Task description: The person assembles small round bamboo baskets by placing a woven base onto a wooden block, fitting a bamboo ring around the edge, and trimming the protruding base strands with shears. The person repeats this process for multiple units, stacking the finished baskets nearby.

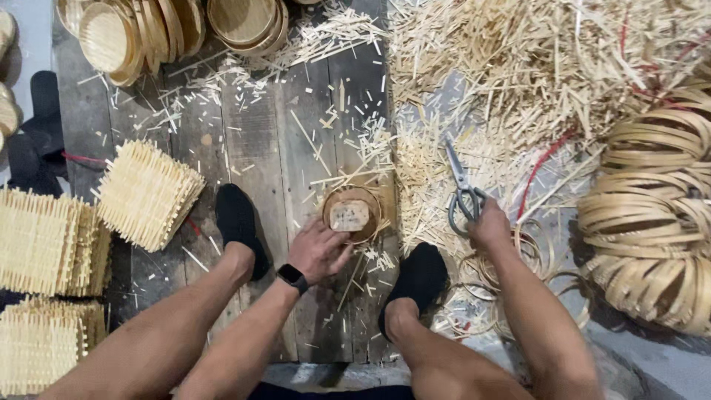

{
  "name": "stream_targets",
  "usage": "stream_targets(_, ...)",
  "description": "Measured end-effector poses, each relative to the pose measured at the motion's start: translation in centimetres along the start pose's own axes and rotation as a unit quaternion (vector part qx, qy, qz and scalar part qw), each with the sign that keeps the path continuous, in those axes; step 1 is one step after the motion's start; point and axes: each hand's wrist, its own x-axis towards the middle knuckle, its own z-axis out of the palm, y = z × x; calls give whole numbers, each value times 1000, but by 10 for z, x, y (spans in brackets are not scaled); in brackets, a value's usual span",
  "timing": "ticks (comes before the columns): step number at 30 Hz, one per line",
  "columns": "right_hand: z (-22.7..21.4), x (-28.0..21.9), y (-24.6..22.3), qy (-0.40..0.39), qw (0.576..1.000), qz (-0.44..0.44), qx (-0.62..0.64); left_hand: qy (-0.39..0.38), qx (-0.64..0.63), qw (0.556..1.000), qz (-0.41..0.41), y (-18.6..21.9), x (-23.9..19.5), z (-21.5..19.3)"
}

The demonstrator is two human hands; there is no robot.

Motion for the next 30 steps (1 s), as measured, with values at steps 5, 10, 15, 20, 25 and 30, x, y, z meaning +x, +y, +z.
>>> stream_targets(5,-31,9,-4,-183,980,-24,72,12,-144,951,-272,31,37,3)
stream_targets(10,-72,-14,25,-266,944,-173,-86,86,-97,984,-120,21,52,-5)
stream_targets(15,-58,0,6,-374,883,-160,-232,169,-109,967,-153,33,54,-5)
stream_targets(20,-72,47,-40,-243,967,-59,-43,185,-208,916,-287,41,62,0)
stream_targets(25,-72,19,-60,-79,972,52,214,211,-186,946,-158,36,71,-2)
stream_targets(30,-52,-60,-68,-105,982,-37,156,217,-167,958,-80,36,71,12)
